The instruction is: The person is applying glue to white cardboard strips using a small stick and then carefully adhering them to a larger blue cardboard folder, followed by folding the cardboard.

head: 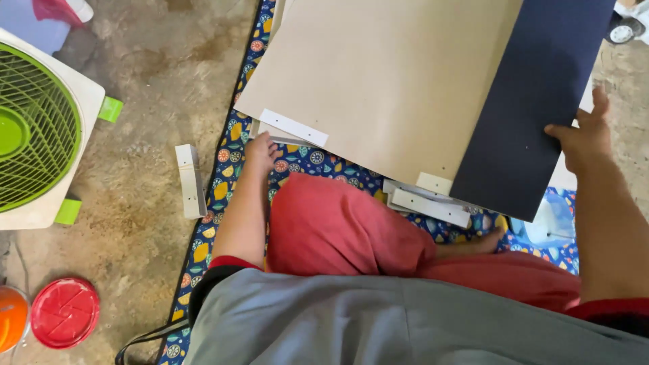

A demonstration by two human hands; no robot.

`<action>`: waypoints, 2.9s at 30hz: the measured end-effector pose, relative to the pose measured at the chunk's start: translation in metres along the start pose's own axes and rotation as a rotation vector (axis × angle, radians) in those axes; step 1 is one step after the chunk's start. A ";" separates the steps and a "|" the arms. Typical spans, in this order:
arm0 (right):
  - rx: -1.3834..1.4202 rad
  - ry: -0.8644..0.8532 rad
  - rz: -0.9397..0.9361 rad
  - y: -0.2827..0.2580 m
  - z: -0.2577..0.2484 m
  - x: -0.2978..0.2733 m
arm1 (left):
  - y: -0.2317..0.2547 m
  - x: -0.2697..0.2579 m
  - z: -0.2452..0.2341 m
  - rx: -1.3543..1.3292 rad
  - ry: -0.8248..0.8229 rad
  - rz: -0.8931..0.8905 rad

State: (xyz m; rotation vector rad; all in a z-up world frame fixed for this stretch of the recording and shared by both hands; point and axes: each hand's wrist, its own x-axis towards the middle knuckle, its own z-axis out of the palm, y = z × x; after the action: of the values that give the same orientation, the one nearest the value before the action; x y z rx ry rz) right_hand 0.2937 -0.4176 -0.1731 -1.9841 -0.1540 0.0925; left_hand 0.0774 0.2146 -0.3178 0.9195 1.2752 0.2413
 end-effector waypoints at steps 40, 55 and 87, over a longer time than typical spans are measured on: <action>0.600 0.561 -0.046 0.002 0.280 -0.071 | -0.043 -0.261 0.238 0.616 -0.709 1.579; 1.169 0.705 0.766 0.138 0.189 -0.079 | -0.147 -0.104 0.237 0.619 -0.530 0.119; 0.816 0.695 0.854 0.166 0.190 -0.078 | -0.142 -0.154 0.252 0.528 -0.662 0.126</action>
State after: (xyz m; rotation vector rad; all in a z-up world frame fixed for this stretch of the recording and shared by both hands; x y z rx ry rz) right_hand 0.2013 -0.3246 -0.4022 -1.0531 1.0273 0.0020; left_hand 0.2073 -0.0865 -0.3068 1.3870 0.6625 -0.3059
